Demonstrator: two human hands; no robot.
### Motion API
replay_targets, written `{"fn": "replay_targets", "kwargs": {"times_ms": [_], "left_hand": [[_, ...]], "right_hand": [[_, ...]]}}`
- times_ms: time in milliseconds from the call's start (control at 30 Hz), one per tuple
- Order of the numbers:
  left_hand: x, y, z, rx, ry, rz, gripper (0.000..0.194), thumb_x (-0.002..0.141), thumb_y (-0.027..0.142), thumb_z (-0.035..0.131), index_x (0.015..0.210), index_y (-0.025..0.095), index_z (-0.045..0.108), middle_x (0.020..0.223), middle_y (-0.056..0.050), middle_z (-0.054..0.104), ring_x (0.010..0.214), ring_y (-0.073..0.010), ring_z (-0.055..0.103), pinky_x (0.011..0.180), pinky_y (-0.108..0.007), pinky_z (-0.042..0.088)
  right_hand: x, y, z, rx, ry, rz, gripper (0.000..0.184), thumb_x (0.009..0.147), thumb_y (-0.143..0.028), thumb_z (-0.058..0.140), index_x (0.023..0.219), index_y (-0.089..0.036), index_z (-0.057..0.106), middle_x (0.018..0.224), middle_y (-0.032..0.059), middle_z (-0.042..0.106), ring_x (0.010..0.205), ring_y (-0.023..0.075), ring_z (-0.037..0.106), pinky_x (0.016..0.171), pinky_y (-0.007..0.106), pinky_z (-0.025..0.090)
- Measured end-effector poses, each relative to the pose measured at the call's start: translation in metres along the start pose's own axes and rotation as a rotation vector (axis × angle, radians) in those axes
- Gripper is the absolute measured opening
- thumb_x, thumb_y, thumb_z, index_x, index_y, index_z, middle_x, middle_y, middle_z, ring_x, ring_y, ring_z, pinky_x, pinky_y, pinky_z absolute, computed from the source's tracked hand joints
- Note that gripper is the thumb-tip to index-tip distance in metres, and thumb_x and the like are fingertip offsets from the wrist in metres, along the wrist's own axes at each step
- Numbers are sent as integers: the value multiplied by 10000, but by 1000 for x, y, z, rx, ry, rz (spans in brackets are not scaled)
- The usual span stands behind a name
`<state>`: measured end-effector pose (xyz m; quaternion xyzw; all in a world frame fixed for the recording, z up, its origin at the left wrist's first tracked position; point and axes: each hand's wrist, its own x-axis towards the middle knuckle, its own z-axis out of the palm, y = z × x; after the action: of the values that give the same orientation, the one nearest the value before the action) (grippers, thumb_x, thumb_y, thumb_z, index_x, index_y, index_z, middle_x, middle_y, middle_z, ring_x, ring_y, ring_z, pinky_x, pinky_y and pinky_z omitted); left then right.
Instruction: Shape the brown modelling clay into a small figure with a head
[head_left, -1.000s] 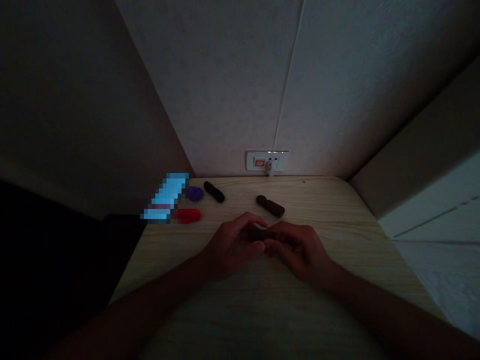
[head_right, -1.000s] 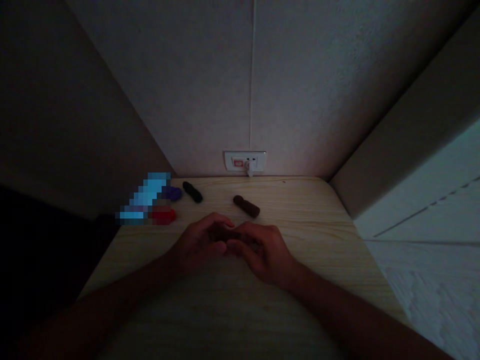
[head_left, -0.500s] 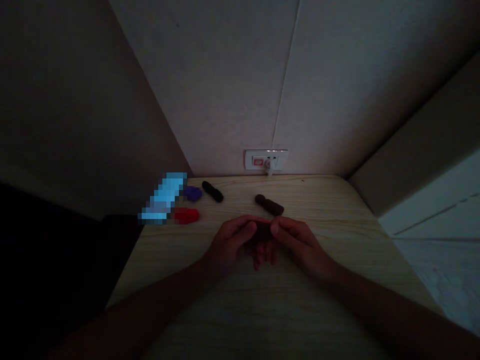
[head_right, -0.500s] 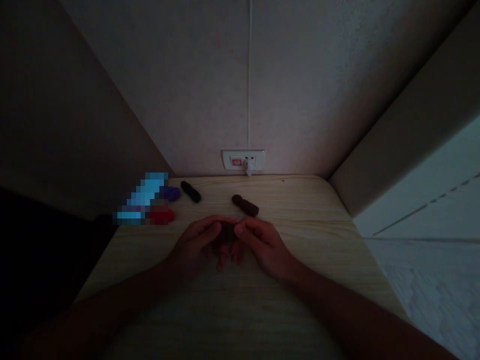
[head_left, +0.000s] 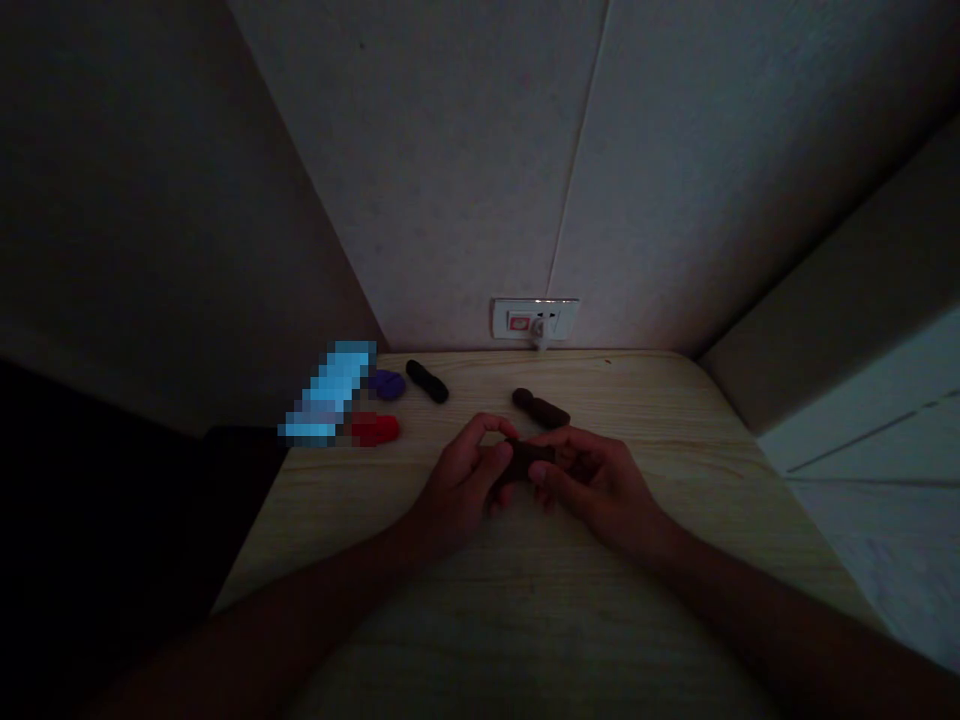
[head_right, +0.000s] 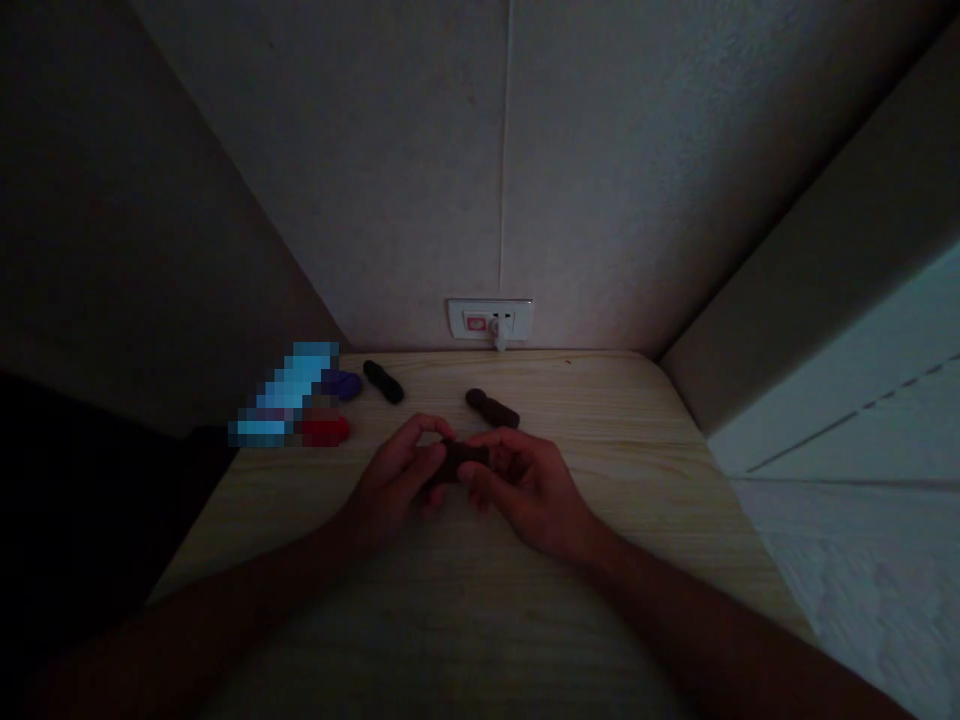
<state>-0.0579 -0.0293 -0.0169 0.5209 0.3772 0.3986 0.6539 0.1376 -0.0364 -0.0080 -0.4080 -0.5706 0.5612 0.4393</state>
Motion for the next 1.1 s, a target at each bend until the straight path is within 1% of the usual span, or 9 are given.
{"fn": "replay_targets", "kwargs": {"times_ms": [133,233,333,433,533,667,800,967,1100], "left_hand": [[1,-2,-1,-57,-122,100,379,955,461,699,1173,215,509,846,-14,716,682,-132,652,565,-217,475],[0,-2,1,-11,-136,155,363,919,353,770,1168,216,545,947,-42,754,811,-164,706,590,-218,496],[0,-1,2,-14,-88,158,298,919,301,770,1130,206,583,911,-29,762,753,-149,701,581,-220,509],[1,3,4,-84,-70,176,281,892,285,789,1067,191,590,830,-12,752,659,-129,675,563,-225,516],[1,7,4,-92,-46,135,274,878,274,796,1041,173,599,775,-4,743,599,-119,664,560,-231,519],[4,6,2,-106,-45,120,305,888,348,788,1051,150,623,815,-27,746,637,-129,690,607,-248,546],[7,1,0,-114,-104,103,364,910,434,755,1095,150,622,777,-18,730,604,-127,673,599,-256,553],[6,3,0,-47,-46,69,256,896,369,762,914,145,638,693,8,691,554,-107,630,571,-236,528],[4,4,0,-26,-45,119,225,930,364,728,937,155,643,729,-4,705,606,-125,659,600,-245,534]], "right_hand": [[0,1,-3,-47,-5,-62,222,952,-414,726,1056,-221,759,677,-3,725,601,156,702,597,273,576],[-1,3,-5,-58,-23,-80,281,953,-411,733,1177,-240,734,709,-2,725,631,160,701,608,277,568],[-2,4,-7,-78,-28,-75,369,922,-420,775,1252,-260,728,759,11,740,658,167,695,616,290,560],[-1,4,-7,-77,-6,-88,375,900,-401,805,1253,-282,766,714,-5,731,631,158,681,612,291,564],[-1,1,-6,-39,2,-91,353,890,-352,818,1239,-312,790,702,-18,747,587,140,664,585,279,572],[-2,0,-4,6,-6,-114,294,895,-300,811,1187,-334,815,784,-4,799,600,131,678,570,259,577],[-3,5,-5,-64,20,-147,341,855,-254,846,1188,-316,806,701,-23,748,580,125,657,548,237,540],[-5,4,-4,-117,44,-153,237,855,-269,844,1090,-271,812,691,-18,736,590,135,677,551,240,538],[-6,-1,-1,-90,37,-170,199,898,-283,804,1096,-278,799,746,-4,779,635,142,721,599,245,572]]}}
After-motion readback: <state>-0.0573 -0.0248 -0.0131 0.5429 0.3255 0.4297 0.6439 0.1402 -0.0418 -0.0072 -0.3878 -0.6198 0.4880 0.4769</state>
